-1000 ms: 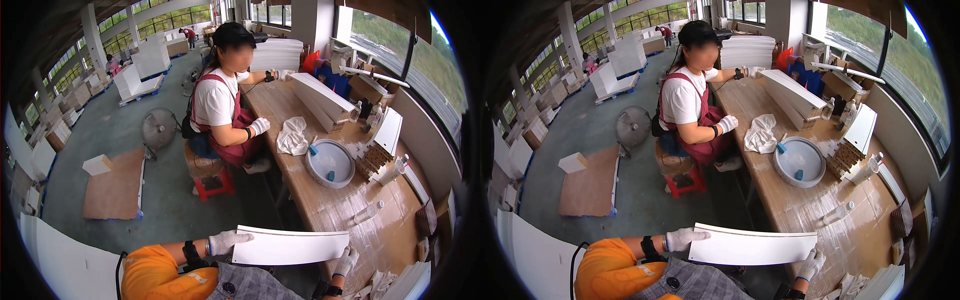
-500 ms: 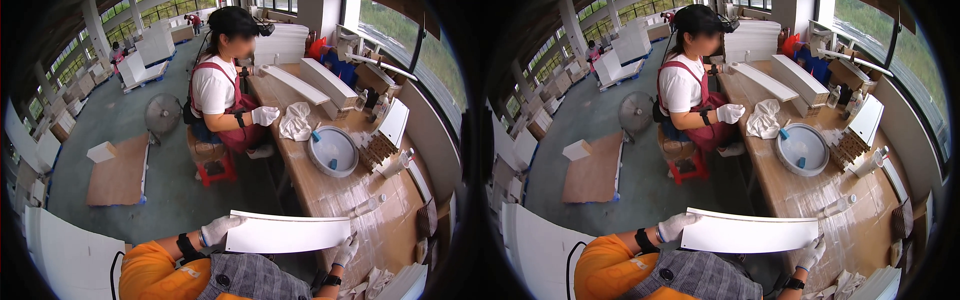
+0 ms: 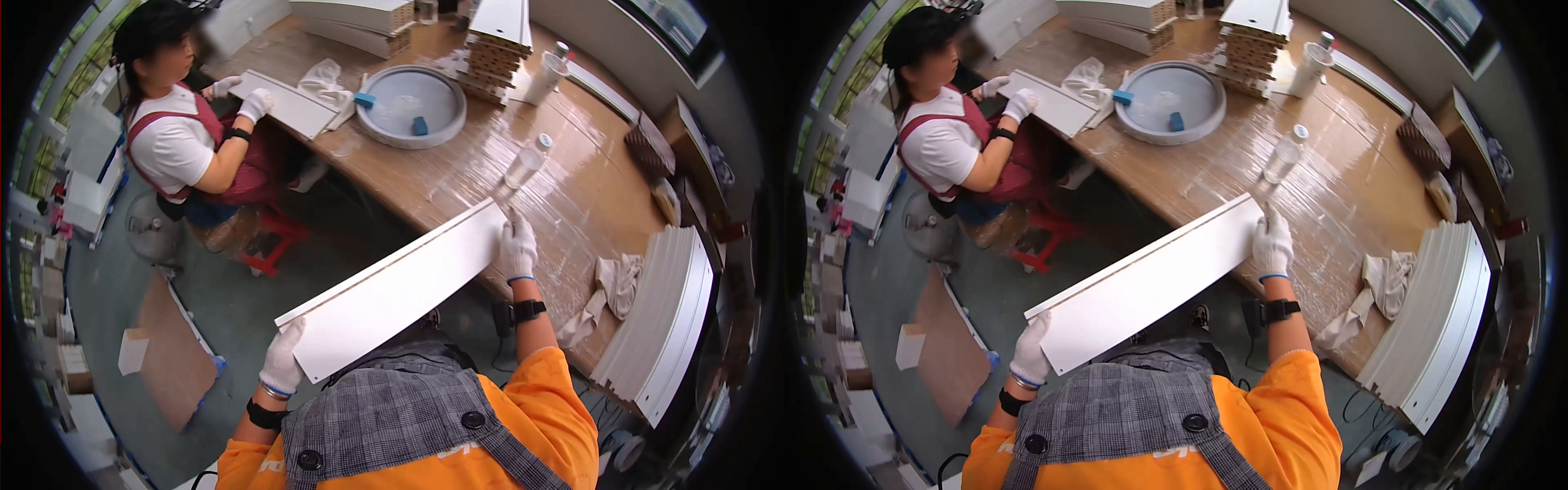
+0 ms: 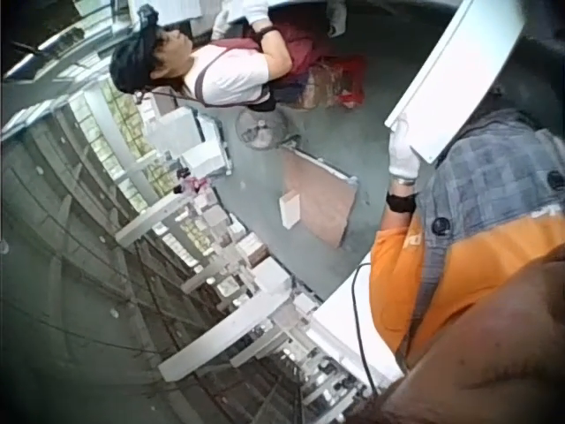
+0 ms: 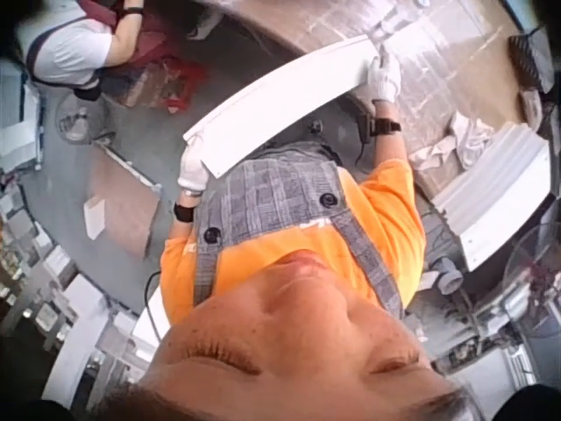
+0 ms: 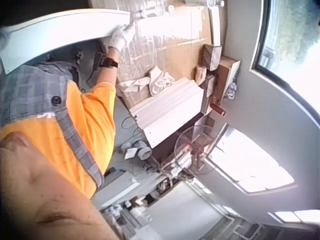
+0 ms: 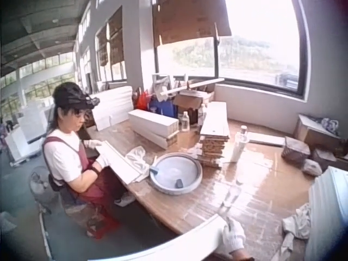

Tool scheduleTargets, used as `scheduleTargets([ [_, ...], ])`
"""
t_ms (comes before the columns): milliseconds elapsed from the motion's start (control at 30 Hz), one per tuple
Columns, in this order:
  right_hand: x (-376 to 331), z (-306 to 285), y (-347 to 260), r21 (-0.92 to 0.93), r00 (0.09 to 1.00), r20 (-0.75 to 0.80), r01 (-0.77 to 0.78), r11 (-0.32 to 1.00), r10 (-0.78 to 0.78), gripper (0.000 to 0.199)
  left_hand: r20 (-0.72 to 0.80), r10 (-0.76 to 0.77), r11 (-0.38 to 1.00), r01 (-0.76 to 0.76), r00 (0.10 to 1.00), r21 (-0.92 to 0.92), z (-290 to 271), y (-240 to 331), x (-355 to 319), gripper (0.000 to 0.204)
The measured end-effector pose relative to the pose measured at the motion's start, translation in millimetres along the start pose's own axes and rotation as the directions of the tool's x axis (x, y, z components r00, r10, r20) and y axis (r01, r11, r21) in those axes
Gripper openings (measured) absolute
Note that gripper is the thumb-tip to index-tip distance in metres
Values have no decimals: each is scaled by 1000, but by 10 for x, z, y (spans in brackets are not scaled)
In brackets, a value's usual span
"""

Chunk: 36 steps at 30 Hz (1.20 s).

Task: Sanding and wiping down white wooden furniture panels as part of a manufacturing process.

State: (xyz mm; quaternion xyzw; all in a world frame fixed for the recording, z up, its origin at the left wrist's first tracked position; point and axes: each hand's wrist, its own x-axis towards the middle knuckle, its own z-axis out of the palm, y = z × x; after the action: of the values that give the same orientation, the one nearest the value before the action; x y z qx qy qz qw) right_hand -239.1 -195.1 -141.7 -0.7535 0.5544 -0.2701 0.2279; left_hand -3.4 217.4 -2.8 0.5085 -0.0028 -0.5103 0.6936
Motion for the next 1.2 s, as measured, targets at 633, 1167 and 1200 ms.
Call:
scheduleTargets([
  [633,358,234,-314,-335,972,230,116,935,-38,32,-221,-77,996,63,972,-70,58,-60,33,52],
  [1167,311,242,-329,-175,958,285,79,981,-27,32,-200,-65,993,44,978,-107,84,-32,30,50],
  [1200,299,250,-366,-207,962,258,-34,978,88,32,-226,-95,989,66,970,-130,87,-31,21,50],
])
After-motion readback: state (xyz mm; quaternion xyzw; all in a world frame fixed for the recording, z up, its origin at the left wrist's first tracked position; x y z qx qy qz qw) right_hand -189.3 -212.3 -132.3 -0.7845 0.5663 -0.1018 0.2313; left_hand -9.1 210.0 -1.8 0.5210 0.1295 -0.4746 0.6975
